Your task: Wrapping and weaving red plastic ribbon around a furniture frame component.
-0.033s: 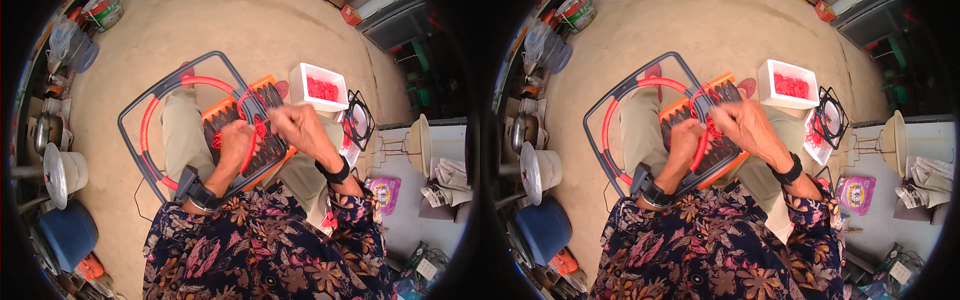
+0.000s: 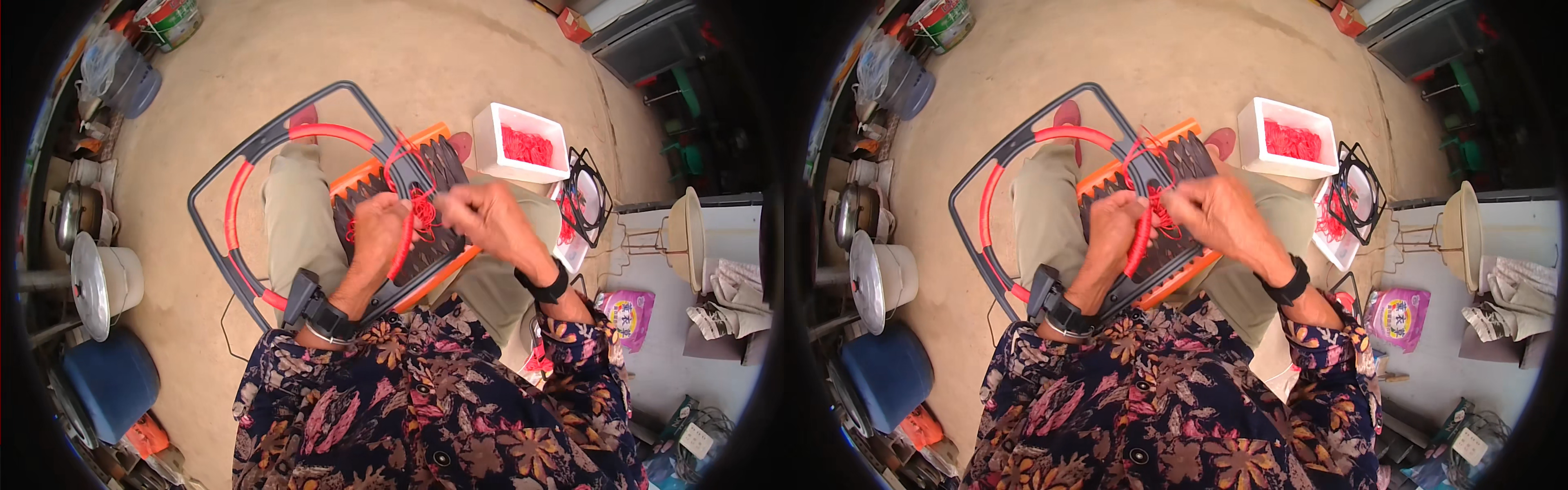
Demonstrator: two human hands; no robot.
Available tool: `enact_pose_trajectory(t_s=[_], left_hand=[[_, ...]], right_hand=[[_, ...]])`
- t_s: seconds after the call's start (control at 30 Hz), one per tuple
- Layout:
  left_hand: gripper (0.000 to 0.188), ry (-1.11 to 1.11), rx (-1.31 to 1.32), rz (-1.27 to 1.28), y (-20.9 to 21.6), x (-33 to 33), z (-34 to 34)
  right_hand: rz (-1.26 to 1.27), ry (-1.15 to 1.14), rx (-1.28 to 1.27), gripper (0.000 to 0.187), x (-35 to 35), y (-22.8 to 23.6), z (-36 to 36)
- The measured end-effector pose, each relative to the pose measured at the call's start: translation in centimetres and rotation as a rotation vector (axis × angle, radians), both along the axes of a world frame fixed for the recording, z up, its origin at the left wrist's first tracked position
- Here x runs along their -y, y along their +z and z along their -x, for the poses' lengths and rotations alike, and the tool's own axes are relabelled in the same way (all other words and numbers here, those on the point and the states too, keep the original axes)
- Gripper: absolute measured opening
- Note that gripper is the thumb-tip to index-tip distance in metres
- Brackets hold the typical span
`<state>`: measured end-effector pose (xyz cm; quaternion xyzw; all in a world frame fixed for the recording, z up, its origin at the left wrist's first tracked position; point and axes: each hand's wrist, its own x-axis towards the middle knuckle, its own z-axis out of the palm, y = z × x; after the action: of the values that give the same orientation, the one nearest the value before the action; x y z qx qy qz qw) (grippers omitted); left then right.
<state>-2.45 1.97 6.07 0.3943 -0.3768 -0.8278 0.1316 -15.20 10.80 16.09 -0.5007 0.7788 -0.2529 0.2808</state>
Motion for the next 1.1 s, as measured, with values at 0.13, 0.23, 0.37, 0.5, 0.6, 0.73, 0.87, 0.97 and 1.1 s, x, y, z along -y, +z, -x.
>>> enact_pose_trajectory(t_s=[0.13,0.23,0.37,0.5,0.6,0.73,0.87,0.97,1.1], left_hand=[[0.017,0.167,-0.001,0.089,-2.2,1.5,-0.2],[0.016,0.254,0.075,0.347,-5.7,1.9,-0.1],[0.015,0.225,0.138,0.39,-8.3,1.4,-0.1],[0.016,0.174,-0.001,0.14,-4.8,1.5,-0.8],[0.012,0.093,-0.109,0.091,-2.8,1.1,-0.3],[0.013,-0.05,-0.133,-0.164,-1.7,-0.4,-1.0],[0.016,-0.06,-0.224,-0.244,-1.3,-0.5,-1.3],[0.016,-0.035,-0.375,-0.328,-0.1,-1.1,-1.1],[0.017,-0.031,-0.294,-0.28,-1.7,-2.0,-1.1]], right_hand=[[0.097,0.32,-0.369,0.011,0.0,-4.7,-1.6],[0.007,0.425,-0.639,0.01,1.2,-9.2,-2.3],[-0.166,0.514,-0.74,0.016,1.4,-10.9,-2.0],[0.15,0.264,-0.084,0.029,-2.0,-5.7,0.8],[0.481,-0.065,0.316,0.035,-5.8,-1.2,2.2],[0.777,-0.404,0.816,0.04,-13.4,5.6,3.2],[0.944,-0.528,0.88,0.02,-18.2,8.6,3.7],[0.831,-0.638,0.757,0.019,-22.1,8.2,5.4],[0.779,-0.81,0.676,0.024,-21.4,7.2,7.2]])
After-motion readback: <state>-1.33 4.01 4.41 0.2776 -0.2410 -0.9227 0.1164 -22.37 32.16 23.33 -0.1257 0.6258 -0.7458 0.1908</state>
